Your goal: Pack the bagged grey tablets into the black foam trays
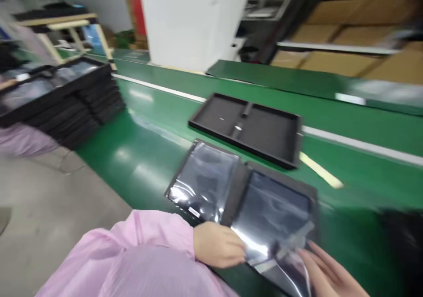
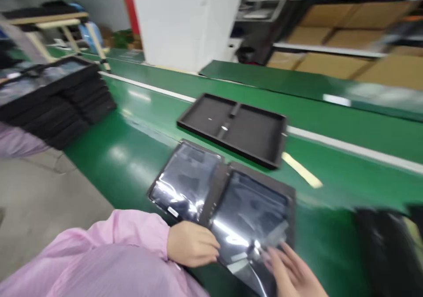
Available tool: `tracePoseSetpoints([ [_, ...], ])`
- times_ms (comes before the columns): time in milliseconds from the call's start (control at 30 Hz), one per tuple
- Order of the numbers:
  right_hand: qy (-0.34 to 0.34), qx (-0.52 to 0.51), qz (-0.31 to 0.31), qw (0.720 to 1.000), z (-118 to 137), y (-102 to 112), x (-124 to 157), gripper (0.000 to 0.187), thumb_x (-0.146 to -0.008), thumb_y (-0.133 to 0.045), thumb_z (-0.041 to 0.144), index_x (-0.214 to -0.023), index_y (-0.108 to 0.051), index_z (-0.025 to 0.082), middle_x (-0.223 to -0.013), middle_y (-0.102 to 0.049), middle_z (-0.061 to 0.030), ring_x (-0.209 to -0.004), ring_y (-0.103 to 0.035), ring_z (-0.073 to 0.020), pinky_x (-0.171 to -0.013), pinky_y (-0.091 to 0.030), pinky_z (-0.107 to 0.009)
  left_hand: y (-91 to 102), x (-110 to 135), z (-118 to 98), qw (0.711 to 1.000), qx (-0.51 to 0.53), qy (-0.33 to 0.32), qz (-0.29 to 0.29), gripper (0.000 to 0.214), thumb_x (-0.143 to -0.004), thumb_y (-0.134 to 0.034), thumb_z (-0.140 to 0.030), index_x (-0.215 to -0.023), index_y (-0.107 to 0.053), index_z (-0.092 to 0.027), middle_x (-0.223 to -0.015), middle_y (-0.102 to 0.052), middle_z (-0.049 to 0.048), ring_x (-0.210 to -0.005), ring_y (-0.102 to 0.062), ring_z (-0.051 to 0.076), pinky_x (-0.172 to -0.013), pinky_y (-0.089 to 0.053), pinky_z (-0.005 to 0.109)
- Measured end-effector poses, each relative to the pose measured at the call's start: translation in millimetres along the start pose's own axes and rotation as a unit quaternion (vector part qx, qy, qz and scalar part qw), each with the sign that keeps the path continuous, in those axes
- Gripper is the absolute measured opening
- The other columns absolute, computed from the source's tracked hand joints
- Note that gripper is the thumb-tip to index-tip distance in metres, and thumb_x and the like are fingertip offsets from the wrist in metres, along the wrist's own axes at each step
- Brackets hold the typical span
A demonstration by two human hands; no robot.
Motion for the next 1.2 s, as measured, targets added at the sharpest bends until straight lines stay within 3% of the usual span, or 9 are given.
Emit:
tracePoseSetpoints([
  [67, -0.08, -0.043, -0.014, 0.996, -7.9, -2.2, 16.6, 0.039, -0.074, -0.069, 0.045, -0.104, -0.072, 0.021, -0.092, -0.078, -0.0122, -0.092, -0.075, -0.0332, -0.075, -0.063, -0.042, -0.8, 5.3, -0.7, 0.999, 0.021, -0.004, -0.03, 0.033, -0.099, -0.041, -0.025, -0.096, -0.072, -0.015, -0.105, -0.077, 0.0033, -0.098, -0.07, 0.014, -0.086, -0.058, 0.024],
  [167, 0.0, -0.136, -0.022, 0.99, 18.6, -16.7, 28.6, 0.039, -0.073, -0.066, 0.042, -0.101, -0.074, 0.016, -0.097, -0.078, -0.0132, -0.09, -0.076, -0.0294, -0.079, -0.064, -0.039, 2.9, 10.6, 0.1, 0.998, 0.04, 0.012, -0.056, 0.027, -0.098, -0.043, -0.016, -0.105, -0.069, -0.017, -0.105, -0.075, 0.003, -0.098, -0.068, 0.013, -0.097, -0.053, 0.029],
  [267, 0.094, -0.162, 0.001, 0.982, 50.2, -31.9, 37.9, 0.026, -0.082, -0.061, 0.034, -0.098, -0.076, 0.019, -0.094, -0.078, -0.0101, -0.085, -0.076, -0.0229, -0.071, -0.064, -0.032, 14.0, 14.3, 1.7, 0.993, 0.029, 0.063, -0.098, 0.026, -0.097, -0.047, -0.015, -0.107, -0.069, -0.024, -0.108, -0.074, 0.0022, -0.105, -0.067, 0.016, -0.114, -0.039, 0.044],
  [333, 0.154, -0.162, 0.02, 0.974, 67.4, -38.3, 47.6, 0.022, -0.087, -0.058, 0.026, -0.097, -0.077, 0.02, -0.094, -0.078, -0.0088, -0.084, -0.075, -0.0198, -0.07, -0.063, -0.028, 19.3, 16.7, 4.5, 0.989, 0.014, 0.102, -0.11, 0.024, -0.096, -0.049, -0.018, -0.106, -0.07, -0.024, -0.11, -0.074, 0.0043, -0.107, -0.067, 0.019, -0.116, -0.033, 0.049],
  [500, 0.309, -0.152, 0.158, 0.925, 95.0, -52.4, 78.6, 0.029, -0.087, -0.051, 0.01, -0.097, -0.077, 0.019, -0.095, -0.079, -0.0051, -0.091, -0.075, -0.0153, -0.084, -0.06, -0.024, 18.2, 22.3, 9.9, 0.989, -0.026, 0.088, -0.117, 0.028, -0.097, -0.045, -0.021, -0.111, -0.069, -0.023, -0.11, -0.075, 0.0066, -0.106, -0.067, 0.023, -0.117, -0.025, 0.05],
  [633, 0.362, -0.152, 0.268, 0.88, 98.1, -59.2, 91.3, 0.033, -0.083, -0.047, 0.006, -0.095, -0.076, 0.018, -0.093, -0.079, -0.0037, -0.092, -0.075, -0.0135, -0.084, -0.059, -0.02, 10.4, 23.9, 13.1, 0.994, -0.044, 0.083, -0.046, 0.03, -0.096, -0.047, -0.024, -0.117, -0.067, -0.027, -0.121, -0.072, 0.0055, -0.112, -0.064, 0.025, -0.118, -0.023, 0.053],
  [833, 0.303, -0.227, 0.279, 0.882, 92.1, -47.4, 84.3, 0.027, -0.084, -0.053, 0.007, -0.094, -0.077, 0.014, -0.09, -0.079, -0.0078, -0.083, -0.076, -0.0155, -0.079, -0.061, -0.023, 19.3, 20.4, 11.7, 0.993, -0.019, 0.092, -0.077, 0.025, -0.099, -0.046, -0.027, -0.108, -0.068, -0.025, -0.112, -0.075, 0.0037, -0.107, -0.066, 0.023, -0.119, -0.019, 0.048],
  [1033, 0.091, -0.387, 0.118, 0.91, 59.7, -28.5, 68.3, 0.01, -0.084, -0.069, 0.021, -0.087, -0.078, 0.018, -0.085, -0.079, -0.0048, -0.075, -0.077, -0.0176, -0.071, -0.066, -0.027, 27.3, 15.2, 11.0, 0.989, -0.001, 0.098, -0.106, 0.019, -0.094, -0.054, -0.019, -0.101, -0.072, -0.023, -0.106, -0.077, 0.0024, -0.101, -0.07, 0.021, -0.119, -0.019, 0.045],
  [1200, -0.014, -0.41, -0.025, 0.912, 25.8, -16.4, 64.8, 0.021, -0.078, -0.078, 0.036, -0.088, -0.076, 0.018, -0.082, -0.079, -0.0058, -0.071, -0.077, -0.0194, -0.071, -0.067, -0.034, 31.4, 12.7, 10.3, 0.988, -0.004, 0.108, -0.107, 0.014, -0.093, -0.061, -0.021, -0.1, -0.072, -0.023, -0.104, -0.078, 0.0013, -0.1, -0.071, 0.02, -0.12, -0.016, 0.043],
])
Point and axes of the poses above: each hand's wrist, its own x-axis away from the middle knuckle, its own y-axis out of the back of the hand, z = x × y, the point moved 5 cm from there along -x, towards the middle knuckle
